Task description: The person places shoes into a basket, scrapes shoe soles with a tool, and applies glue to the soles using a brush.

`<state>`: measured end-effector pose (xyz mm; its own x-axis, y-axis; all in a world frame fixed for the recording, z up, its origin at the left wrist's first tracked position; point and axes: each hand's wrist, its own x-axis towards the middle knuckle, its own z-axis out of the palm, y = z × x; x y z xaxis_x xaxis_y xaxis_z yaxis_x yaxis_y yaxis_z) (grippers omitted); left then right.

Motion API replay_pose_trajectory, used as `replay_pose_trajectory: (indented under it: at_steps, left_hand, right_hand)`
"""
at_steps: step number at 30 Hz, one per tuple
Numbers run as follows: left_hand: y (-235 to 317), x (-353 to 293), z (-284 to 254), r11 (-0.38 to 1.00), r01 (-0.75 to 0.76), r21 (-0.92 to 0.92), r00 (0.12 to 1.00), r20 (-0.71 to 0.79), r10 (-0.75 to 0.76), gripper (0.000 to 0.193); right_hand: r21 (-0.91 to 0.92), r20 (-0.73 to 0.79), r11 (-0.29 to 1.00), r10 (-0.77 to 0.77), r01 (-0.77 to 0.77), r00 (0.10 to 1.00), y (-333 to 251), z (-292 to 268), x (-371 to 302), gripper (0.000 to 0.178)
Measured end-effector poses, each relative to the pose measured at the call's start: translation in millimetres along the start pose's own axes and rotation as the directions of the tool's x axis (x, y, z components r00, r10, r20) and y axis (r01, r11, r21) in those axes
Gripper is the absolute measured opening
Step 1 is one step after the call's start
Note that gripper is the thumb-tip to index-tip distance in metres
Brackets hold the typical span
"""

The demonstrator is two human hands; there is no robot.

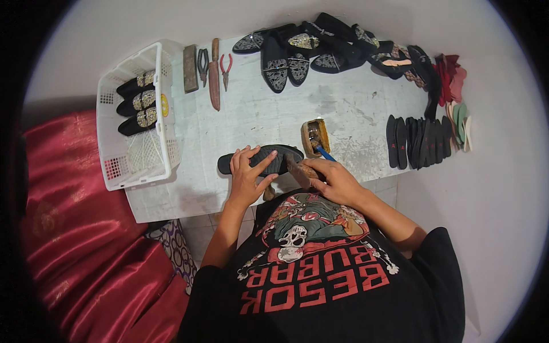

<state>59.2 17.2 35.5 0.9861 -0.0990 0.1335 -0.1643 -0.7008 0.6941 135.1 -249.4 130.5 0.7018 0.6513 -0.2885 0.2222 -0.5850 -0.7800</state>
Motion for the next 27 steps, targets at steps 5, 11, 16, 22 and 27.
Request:
replay_pose_trajectory:
  at_steps: [5,11,16,22,27]
  left_hand:
    - [1,-1,4,1.000,-0.021,0.012,0.998,-0.062,0.022,0.056]
    - [9,-3,0,0.998,0.009,0.068,0.997,-0.074,-0.004,0.056]
    - [19,-8,6,0.992,0.059,0.114,0.995,-0.081,-0.050,0.056]
    - [39,-21,16,0.980,0.143,0.140,0.985,-0.121,-0.126,0.055]
    - [52,-21,25,0.961,0.205,0.188,0.966,-0.197,-0.167,0.055]
  right_hand:
    - [0.598,-0.325,0.788,0.405,-0.146,0.855,42,24,-34,0.029]
    - [0.390,-0.569,0.765,0.638,-0.513,0.519,204,23,-99,0.049]
    - [0.236,-0.569,0.684,0.673,-0.690,0.473,269,25,-136,0.051]
    - [0.218,-0.537,0.832,0.538,-0.510,0.649,283,47,-99,0.052]
    - [0.098,-0.570,0.909,0.385,-0.405,0.726,292,63,-88,0.051]
